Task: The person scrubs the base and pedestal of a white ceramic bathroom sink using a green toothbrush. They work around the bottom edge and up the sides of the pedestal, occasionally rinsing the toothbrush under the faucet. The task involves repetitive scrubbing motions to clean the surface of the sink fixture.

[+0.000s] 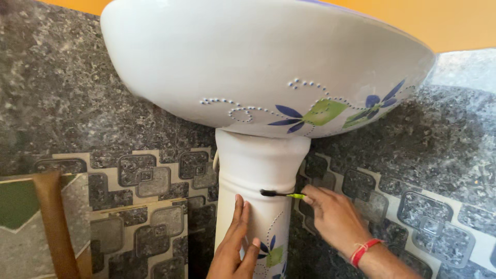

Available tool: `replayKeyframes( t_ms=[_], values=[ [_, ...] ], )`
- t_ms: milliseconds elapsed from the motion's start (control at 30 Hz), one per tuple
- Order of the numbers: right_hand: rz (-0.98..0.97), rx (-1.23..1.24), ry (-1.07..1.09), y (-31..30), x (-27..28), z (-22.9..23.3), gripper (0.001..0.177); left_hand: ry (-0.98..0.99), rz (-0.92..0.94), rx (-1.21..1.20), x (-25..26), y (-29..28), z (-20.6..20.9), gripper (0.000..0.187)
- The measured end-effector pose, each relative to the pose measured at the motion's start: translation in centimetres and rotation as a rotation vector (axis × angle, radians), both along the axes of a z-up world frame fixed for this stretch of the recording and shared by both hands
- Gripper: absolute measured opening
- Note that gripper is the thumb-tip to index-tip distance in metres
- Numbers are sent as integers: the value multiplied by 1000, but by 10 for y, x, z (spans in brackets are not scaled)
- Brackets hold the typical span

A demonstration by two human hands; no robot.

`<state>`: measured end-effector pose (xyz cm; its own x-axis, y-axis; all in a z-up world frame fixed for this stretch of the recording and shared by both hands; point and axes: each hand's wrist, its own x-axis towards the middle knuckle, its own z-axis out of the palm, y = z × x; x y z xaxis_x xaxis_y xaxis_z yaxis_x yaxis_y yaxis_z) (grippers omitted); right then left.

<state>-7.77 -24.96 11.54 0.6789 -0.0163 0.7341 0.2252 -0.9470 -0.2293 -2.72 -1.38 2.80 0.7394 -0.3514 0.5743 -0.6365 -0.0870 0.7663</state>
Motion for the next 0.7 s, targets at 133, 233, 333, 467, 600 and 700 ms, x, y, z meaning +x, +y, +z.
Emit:
replayKeyframes(
  t_ms=[133, 233, 333, 467, 600, 700],
  values=[
    [-66, 46, -26, 17, 1, 2, 22, -98, -19, -48, 7, -3, -17, 74],
    [-25, 77, -82, 9, 10, -2, 22, -161, -34, -55, 22, -6, -22, 74],
    [-16, 105, -33, -5, 16, -16, 19, -169, -5, -12, 29, -10, -29, 74],
    [-14, 168, 48, -5, 14, -26, 20, -257, 45, -4, 32, -20, -30, 81],
    [-25, 248, 70, 22, 6, -18, 27, -192, 83, 5, 29, -27, -27, 85],
    [-21, 225, -43, 33, 9, 4, 22, -179, 109, -7, 26, -29, -23, 84]
  ],
)
